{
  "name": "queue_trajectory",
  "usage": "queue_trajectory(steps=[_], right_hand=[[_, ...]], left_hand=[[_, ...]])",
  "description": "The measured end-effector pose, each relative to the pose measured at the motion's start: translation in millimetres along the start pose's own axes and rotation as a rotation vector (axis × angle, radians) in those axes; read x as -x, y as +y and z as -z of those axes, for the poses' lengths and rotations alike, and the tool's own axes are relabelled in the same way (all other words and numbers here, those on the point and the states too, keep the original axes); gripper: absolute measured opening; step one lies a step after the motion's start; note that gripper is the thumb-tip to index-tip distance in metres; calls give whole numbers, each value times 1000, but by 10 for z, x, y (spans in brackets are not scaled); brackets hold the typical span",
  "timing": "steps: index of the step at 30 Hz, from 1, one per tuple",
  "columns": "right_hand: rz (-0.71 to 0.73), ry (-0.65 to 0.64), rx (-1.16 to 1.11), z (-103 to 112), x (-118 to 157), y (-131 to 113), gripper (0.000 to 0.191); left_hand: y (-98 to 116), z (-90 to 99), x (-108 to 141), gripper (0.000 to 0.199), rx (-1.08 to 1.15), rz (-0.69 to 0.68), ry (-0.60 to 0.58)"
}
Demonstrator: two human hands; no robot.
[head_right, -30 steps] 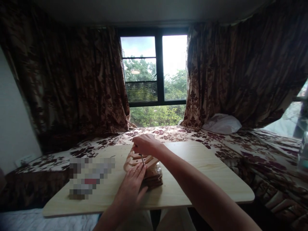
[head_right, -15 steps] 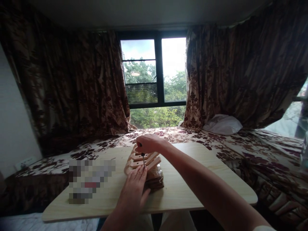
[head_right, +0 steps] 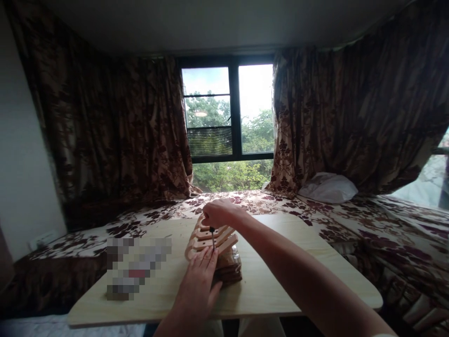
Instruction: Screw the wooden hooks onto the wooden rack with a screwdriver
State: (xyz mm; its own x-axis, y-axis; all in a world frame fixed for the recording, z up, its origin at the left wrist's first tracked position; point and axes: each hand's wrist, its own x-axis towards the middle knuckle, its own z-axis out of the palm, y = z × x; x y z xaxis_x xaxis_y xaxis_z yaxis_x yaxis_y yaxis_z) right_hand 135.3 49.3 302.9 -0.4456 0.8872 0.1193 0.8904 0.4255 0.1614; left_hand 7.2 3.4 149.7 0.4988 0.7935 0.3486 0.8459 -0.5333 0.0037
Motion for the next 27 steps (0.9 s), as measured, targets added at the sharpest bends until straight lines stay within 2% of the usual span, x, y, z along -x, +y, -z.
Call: queue_trajectory(steps=[4, 11, 19, 27], right_hand=[[30, -15, 0, 0, 25, 3, 25], [-20, -32, 9, -21, -4, 31, 27], [56, -48, -15, 19, 83, 59, 24], [6, -28, -21, 11, 42, 90, 26]], left_hand=[[-8, -44, 12, 67, 21, -4, 5], [-13, -71, 19, 66, 40, -3, 29], [20, -51, -5, 68, 29, -5, 25], [6, -83, 15, 67, 32, -11, 56]])
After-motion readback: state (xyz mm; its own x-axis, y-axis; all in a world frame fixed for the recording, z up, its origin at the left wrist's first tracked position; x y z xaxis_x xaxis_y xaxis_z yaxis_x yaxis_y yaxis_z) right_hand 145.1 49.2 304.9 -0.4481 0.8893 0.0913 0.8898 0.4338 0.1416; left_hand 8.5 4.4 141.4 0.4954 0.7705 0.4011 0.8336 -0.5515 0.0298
